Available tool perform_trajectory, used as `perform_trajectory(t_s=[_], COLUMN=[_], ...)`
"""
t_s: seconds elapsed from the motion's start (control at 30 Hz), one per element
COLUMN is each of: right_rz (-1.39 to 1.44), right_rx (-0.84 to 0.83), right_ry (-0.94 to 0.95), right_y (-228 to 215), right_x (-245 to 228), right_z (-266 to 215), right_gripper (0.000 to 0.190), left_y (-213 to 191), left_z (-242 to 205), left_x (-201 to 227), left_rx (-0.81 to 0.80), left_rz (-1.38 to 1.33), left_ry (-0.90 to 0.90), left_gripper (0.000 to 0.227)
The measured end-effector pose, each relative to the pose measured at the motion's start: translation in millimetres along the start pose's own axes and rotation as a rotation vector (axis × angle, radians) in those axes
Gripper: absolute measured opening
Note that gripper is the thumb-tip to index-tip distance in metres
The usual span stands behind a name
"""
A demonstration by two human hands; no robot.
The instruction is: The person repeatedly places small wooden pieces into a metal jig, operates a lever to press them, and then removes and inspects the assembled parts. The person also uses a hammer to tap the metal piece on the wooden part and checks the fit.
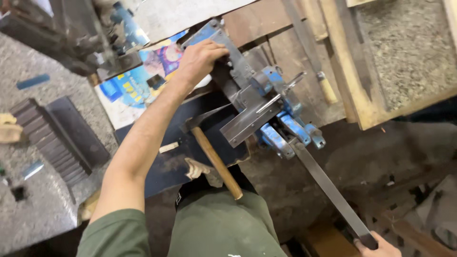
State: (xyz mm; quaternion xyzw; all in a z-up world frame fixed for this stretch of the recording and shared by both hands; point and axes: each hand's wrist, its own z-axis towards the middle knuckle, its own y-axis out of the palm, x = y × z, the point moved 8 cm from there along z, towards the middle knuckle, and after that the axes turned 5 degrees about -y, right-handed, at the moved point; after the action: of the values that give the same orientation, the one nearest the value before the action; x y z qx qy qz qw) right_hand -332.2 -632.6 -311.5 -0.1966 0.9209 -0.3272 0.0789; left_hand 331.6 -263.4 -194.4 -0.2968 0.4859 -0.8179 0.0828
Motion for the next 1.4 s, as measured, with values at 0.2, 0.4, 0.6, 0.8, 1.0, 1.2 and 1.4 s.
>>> perform_trajectory(t_s=[0.2,0.4,0.6,0.8,1.0,1.2,1.4], right_rz=[0.004,0.061,0.309,0.517,0.572,0.448,0.631], right_rx=[0.055,0.032,0.603,0.631,0.453,0.418,-0.093], right_ry=[0.046,-0.023,-0.738,-1.549,-1.703,-1.779,-1.581], right_y=[-13.0,15.5,-84.1,-116.2,-87.1,-9.6,34.0], right_x=[-2.6,-53.0,-254.8,-466.1,-547.7,-575.2,-591.1], right_z=[-1.2,-10.5,-112.1,-294.6,-373.5,-380.4,-331.5], right_gripper=[0.054,0.058,0.043,0.048,0.034,0.035,0.037], left_y=[-31.0,-112.8,-201.5,-246.8,-247.6,-157.4,-153.0], left_z=[28.1,20.7,-45.9,-110.2,-180.4,-263.4,-301.8], left_x=[33.4,72.8,169.4,224.3,208.6,160.0,119.7], left_rx=[0.081,0.116,0.321,0.424,0.332,0.266,0.49], left_rz=[0.017,-0.119,-0.253,-0.147,-0.508,-1.65,-1.845], left_ry=[0.17,-0.227,-0.176,-0.158,-0.408,-0.965,-0.926], left_gripper=[0.034,0.033,0.031,0.032,0.031,0.028,0.025])
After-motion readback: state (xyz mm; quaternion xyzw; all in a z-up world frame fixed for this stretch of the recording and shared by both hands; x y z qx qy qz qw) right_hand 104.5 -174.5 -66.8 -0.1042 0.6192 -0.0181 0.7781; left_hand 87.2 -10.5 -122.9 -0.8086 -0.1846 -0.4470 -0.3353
